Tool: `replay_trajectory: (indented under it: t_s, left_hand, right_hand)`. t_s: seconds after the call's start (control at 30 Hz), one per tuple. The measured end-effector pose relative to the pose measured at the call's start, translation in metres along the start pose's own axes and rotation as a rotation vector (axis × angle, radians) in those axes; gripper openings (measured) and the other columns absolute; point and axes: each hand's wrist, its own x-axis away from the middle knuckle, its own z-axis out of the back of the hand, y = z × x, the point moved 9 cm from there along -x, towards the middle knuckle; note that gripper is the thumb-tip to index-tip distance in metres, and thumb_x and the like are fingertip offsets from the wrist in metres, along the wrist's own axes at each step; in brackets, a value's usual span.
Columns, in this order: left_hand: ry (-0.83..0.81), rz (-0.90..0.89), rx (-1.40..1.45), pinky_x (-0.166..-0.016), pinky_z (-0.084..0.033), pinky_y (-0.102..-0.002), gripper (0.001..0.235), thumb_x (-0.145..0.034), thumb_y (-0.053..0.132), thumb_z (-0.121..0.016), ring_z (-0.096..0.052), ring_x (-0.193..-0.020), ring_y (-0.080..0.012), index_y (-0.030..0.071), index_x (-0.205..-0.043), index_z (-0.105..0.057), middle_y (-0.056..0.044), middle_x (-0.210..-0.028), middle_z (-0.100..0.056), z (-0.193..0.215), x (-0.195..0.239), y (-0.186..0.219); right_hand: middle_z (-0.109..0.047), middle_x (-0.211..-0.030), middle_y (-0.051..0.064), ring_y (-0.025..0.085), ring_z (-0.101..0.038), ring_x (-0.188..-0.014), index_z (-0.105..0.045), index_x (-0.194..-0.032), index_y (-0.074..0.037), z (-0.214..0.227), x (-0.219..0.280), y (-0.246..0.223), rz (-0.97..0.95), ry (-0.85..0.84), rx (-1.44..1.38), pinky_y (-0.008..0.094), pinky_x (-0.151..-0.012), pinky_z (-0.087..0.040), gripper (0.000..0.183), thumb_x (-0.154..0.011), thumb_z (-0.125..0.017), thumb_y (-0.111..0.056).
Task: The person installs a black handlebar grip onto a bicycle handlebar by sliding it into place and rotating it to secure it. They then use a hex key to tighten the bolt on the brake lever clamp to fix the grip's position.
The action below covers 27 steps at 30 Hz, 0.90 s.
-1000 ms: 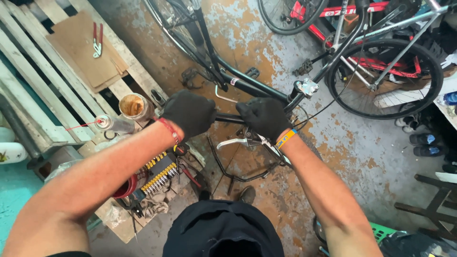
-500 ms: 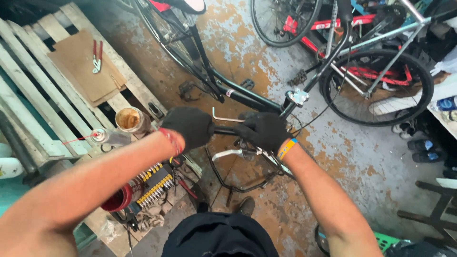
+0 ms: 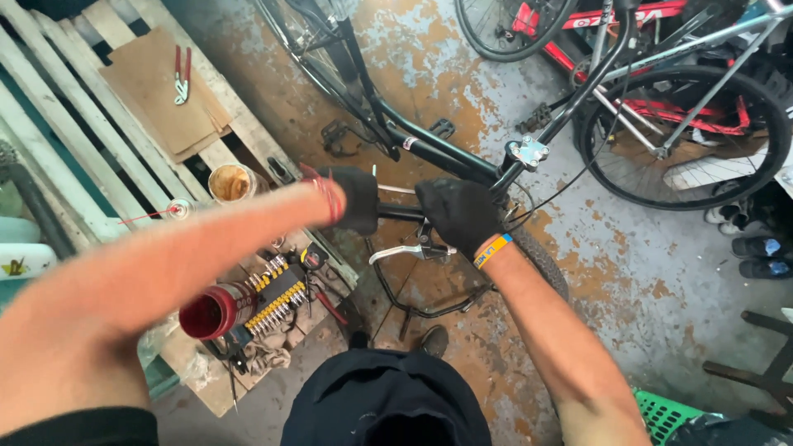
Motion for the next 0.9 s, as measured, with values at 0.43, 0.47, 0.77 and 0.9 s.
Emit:
replay_trajectory:
  t_s: [0.43, 0.47, 0.77, 0.9]
  left_hand:
    - [-0.01, -0.182, 0.115, -0.074, -0.058, -0.05, 0.032, -0.079, 0.049, -0.075, -0.075, -0.08, -0.031, 0.025, -0.101, -0.069, -0.002, -0.082, -0.075, 0.053, 0.032, -0.018]
    - [-0.151, -0.095, 0.345, -0.085, -0.055, -0.055, 0.04, -0.084, 0.046, -0.073, -0.072, -0.094, -0.0406, 0.02, -0.113, -0.066, -0.012, -0.095, -0.074, 0.064, 0.038, -0.031]
    - [-0.42, 0.674, 1.653, -0.066, -0.066, -0.036, 0.037, -0.086, 0.026, -0.081, -0.079, -0.086, -0.035, 0.006, -0.116, -0.073, -0.023, -0.102, -0.079, 0.006, 0.049, -0.069]
    - [-0.472, 0.532, 1.607, -0.065, -0.066, -0.035, 0.042, -0.079, 0.018, -0.086, -0.079, -0.082, -0.0346, 0.002, -0.116, -0.075, -0.026, -0.098, -0.079, -0.003, 0.04, -0.065]
  right_hand:
    - [-0.074, -0.078, 0.016, 0.037, -0.074, -0.085, -0.071, -0.079, -0.008, 0.016, 0.001, -0.037, 0.075, 0.004, -0.079, 0.044, -0.074, -0.06, 0.047, -0.105, -0.054, -0.043]
    - [-0.074, -0.079, 0.016, 0.036, -0.074, -0.085, -0.072, -0.079, -0.008, 0.013, 0.003, -0.032, 0.042, -0.013, -0.11, 0.043, -0.077, -0.06, 0.051, -0.107, -0.049, -0.044]
    - [-0.075, -0.082, 0.018, 0.041, -0.073, -0.087, -0.072, -0.084, -0.005, 0.013, 0.002, -0.026, 0.071, -0.038, -0.132, 0.046, -0.08, -0.059, 0.051, -0.106, -0.046, -0.043]
    - [-0.075, -0.084, 0.016, 0.038, -0.074, -0.088, -0.072, -0.085, -0.008, 0.005, 0.004, -0.014, 0.073, -0.009, -0.093, 0.043, -0.081, -0.06, 0.049, -0.107, -0.046, -0.044]
